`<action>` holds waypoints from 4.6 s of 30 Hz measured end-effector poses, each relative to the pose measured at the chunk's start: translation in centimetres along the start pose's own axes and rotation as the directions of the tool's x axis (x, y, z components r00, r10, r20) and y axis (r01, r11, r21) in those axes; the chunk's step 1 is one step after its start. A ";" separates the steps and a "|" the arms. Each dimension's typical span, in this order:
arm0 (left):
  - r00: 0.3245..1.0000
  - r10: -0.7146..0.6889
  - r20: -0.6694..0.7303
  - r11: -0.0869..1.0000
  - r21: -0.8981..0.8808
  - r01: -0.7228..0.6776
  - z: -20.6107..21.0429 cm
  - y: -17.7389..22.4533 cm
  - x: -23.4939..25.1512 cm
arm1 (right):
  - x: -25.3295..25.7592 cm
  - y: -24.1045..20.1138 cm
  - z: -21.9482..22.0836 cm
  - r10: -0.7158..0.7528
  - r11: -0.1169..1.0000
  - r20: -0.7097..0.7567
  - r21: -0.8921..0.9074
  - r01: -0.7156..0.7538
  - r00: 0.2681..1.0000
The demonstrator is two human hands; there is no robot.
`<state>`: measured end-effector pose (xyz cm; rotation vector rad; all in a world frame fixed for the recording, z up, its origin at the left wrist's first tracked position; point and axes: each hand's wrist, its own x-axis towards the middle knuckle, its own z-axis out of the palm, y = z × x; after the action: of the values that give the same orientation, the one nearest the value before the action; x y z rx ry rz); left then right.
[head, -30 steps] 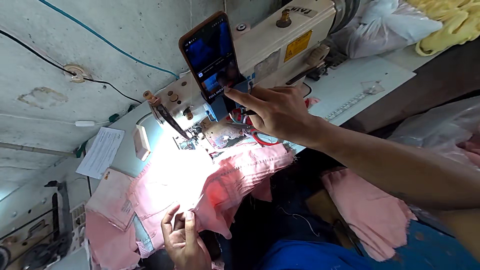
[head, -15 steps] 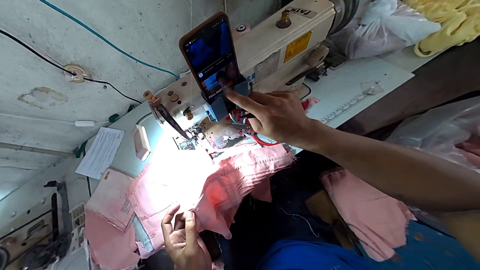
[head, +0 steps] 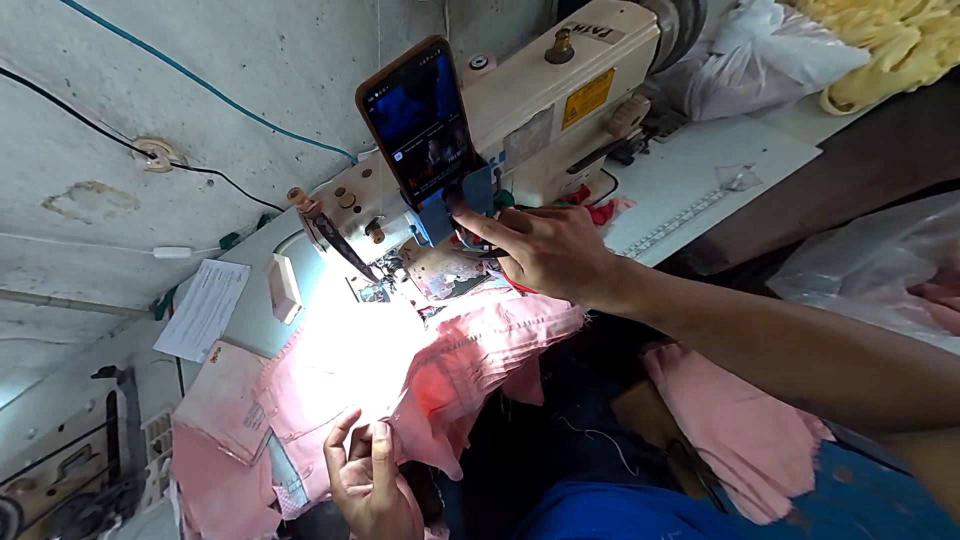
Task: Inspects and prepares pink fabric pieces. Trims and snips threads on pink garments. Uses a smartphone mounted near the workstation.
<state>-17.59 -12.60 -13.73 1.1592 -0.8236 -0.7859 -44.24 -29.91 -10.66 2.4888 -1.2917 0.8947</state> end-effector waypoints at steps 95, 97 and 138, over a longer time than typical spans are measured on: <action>1.000 0.010 0.005 1.000 -0.005 -0.010 -0.3 -0.2 -0.1 | 2.5 0.8 -1.4 -0.031 0.999 -0.088 0.009 0.032 0.996; 1.000 0.006 0.006 1.000 -0.005 -0.006 -0.3 -0.2 -0.1 | 2.3 1.0 -1.1 -0.035 0.999 -0.067 0.001 0.036 0.997; 1.000 -0.002 -0.006 1.000 -0.002 0.002 -0.2 0.0 -0.4 | 3.3 -0.1 -1.9 0.006 1.000 -0.116 0.019 -0.003 0.993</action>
<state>-17.59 -12.14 -13.79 1.1608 -0.8165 -0.7842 -43.51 -31.27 -7.20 2.4087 -1.2575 1.0404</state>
